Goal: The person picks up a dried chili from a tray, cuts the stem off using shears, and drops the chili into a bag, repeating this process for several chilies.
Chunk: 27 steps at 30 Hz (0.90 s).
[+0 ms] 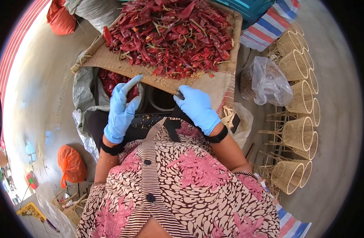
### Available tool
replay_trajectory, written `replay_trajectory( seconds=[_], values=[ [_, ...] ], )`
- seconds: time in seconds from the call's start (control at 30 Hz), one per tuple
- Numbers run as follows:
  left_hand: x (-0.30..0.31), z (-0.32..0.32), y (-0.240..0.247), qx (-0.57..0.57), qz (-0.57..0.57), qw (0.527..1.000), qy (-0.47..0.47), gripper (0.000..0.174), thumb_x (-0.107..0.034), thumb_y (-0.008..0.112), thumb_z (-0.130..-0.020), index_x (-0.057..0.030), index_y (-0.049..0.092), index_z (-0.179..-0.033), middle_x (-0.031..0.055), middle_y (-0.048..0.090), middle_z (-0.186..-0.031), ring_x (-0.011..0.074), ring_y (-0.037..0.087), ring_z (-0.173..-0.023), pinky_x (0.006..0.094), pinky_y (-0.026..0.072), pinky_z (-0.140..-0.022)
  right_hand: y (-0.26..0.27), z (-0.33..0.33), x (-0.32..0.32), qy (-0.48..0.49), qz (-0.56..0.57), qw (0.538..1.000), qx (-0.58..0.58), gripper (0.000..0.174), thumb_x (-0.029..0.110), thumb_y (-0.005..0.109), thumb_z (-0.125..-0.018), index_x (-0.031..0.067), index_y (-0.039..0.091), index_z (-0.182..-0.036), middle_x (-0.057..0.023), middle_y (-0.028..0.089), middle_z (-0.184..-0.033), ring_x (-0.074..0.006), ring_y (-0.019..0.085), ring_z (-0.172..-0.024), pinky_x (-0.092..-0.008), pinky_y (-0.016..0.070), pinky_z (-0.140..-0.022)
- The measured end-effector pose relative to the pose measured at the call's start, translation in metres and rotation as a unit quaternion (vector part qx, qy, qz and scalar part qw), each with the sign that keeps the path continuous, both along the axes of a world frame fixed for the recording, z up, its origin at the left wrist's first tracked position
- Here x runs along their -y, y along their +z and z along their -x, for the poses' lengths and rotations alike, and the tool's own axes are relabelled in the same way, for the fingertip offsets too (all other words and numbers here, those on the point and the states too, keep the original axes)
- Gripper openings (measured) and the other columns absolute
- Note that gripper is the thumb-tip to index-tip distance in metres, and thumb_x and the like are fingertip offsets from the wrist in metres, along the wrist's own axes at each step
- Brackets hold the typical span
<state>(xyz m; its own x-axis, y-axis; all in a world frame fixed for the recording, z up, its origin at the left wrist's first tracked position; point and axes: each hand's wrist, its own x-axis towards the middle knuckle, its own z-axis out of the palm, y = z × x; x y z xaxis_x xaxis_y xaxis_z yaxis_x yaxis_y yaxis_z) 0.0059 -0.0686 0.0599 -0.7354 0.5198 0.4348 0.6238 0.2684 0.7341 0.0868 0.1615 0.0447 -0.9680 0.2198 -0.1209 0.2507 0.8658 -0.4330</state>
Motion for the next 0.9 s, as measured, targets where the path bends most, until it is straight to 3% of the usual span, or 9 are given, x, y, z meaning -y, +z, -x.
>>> replay_trajectory(
  seconds=[0.07,0.2,0.27,0.37,0.47,0.57,0.73,0.8,0.9],
  values=[
    [0.011,0.014,-0.014,-0.047,0.071,0.994,0.070,0.052,-0.009,0.070,-0.074,-0.0139,0.058,-0.125,0.0071,0.056,-0.087,0.0275,0.053,-0.086,0.0376,0.0420,-0.082,0.005,0.002,-0.020,-0.033,-0.016,0.999,-0.023,0.025,0.035,0.062,-0.086,0.0111,0.061,-0.093,-0.0122,0.068,-0.085,-0.0334,0.065,-0.081,-0.0431,0.0506,-0.069],
    [0.052,0.051,-0.062,-0.107,0.219,0.956,0.166,0.056,-0.010,0.073,-0.068,-0.0160,0.060,-0.122,0.0079,0.060,-0.091,0.0296,0.055,-0.088,0.0415,0.0426,-0.083,0.005,0.025,-0.066,-0.090,-0.085,0.992,-0.036,0.023,0.033,0.061,-0.086,0.0115,0.062,-0.096,-0.0124,0.069,-0.086,-0.0334,0.065,-0.083,-0.0434,0.0504,-0.069],
    [0.068,0.064,-0.080,-0.070,0.279,0.939,0.186,0.064,-0.011,0.074,-0.067,-0.0148,0.056,-0.128,0.0090,0.062,-0.103,0.0311,0.055,-0.099,0.0419,0.0413,-0.090,-0.001,0.043,-0.085,-0.099,-0.096,0.989,-0.049,0.024,0.032,0.061,-0.086,0.0121,0.063,-0.098,-0.0123,0.069,-0.088,-0.0329,0.066,-0.084,-0.0435,0.0505,-0.071],
    [0.074,0.067,-0.086,-0.140,0.289,0.922,0.216,0.074,-0.012,0.076,-0.065,-0.0129,0.050,-0.134,0.0102,0.060,-0.118,0.0335,0.051,-0.110,0.0431,0.0385,-0.097,-0.018,0.072,-0.104,-0.118,-0.124,0.983,-0.074,0.025,0.032,0.061,-0.086,0.0130,0.063,-0.102,-0.0126,0.069,-0.091,-0.0326,0.066,-0.086,-0.0438,0.0504,-0.073],
    [0.065,0.058,-0.084,-0.149,0.259,0.931,0.211,0.079,-0.012,0.076,-0.065,-0.0114,0.045,-0.138,0.0104,0.056,-0.126,0.0354,0.048,-0.117,0.0445,0.0359,-0.101,-0.033,0.092,-0.115,-0.109,-0.143,0.982,-0.057,0.027,0.031,0.061,-0.085,0.0135,0.063,-0.107,-0.0140,0.069,-0.094,-0.0335,0.066,-0.088,-0.0449,0.0501,-0.075],
    [0.048,0.045,-0.082,-0.144,0.201,0.951,0.186,0.071,-0.008,0.073,-0.069,-0.0120,0.048,-0.136,0.0135,0.058,-0.114,0.0355,0.051,-0.112,0.0447,0.0393,-0.097,-0.044,0.104,-0.115,-0.079,-0.175,0.981,0.019,0.026,0.029,0.060,-0.085,0.0140,0.063,-0.106,-0.0139,0.069,-0.093,-0.0336,0.066,-0.087,-0.0452,0.0501,-0.075],
    [0.017,0.023,-0.056,-0.073,0.102,0.988,0.089,0.054,-0.003,0.067,-0.074,-0.0116,0.056,-0.127,0.0132,0.062,-0.104,0.0331,0.057,-0.100,0.0410,0.0465,-0.087,-0.030,0.084,-0.103,-0.099,-0.115,0.986,-0.066,0.026,0.031,0.060,-0.085,0.0142,0.063,-0.105,-0.0121,0.069,-0.092,-0.0331,0.065,-0.086,-0.0441,0.0493,-0.073],
    [0.002,0.018,-0.038,-0.023,0.090,0.994,0.065,0.048,0.002,0.063,-0.079,-0.0127,0.060,-0.124,0.0103,0.064,-0.105,0.0278,0.060,-0.095,0.0351,0.0482,-0.084,-0.029,0.076,-0.105,-0.117,-0.064,0.985,-0.110,0.026,0.032,0.060,-0.086,0.0144,0.063,-0.105,-0.0117,0.069,-0.091,-0.0334,0.065,-0.086,-0.0435,0.0491,-0.072],
    [-0.020,0.017,-0.016,0.020,0.040,0.999,0.022,0.048,0.001,0.062,-0.081,-0.0142,0.058,-0.127,0.0102,0.062,-0.110,0.0248,0.060,-0.095,0.0316,0.0484,-0.084,-0.018,0.066,-0.097,-0.151,0.133,0.966,-0.164,0.021,0.024,0.063,-0.087,0.0093,0.065,-0.101,-0.0040,0.067,-0.082,-0.0160,0.062,-0.072,-0.0308,0.0474,-0.065]
  ],
)
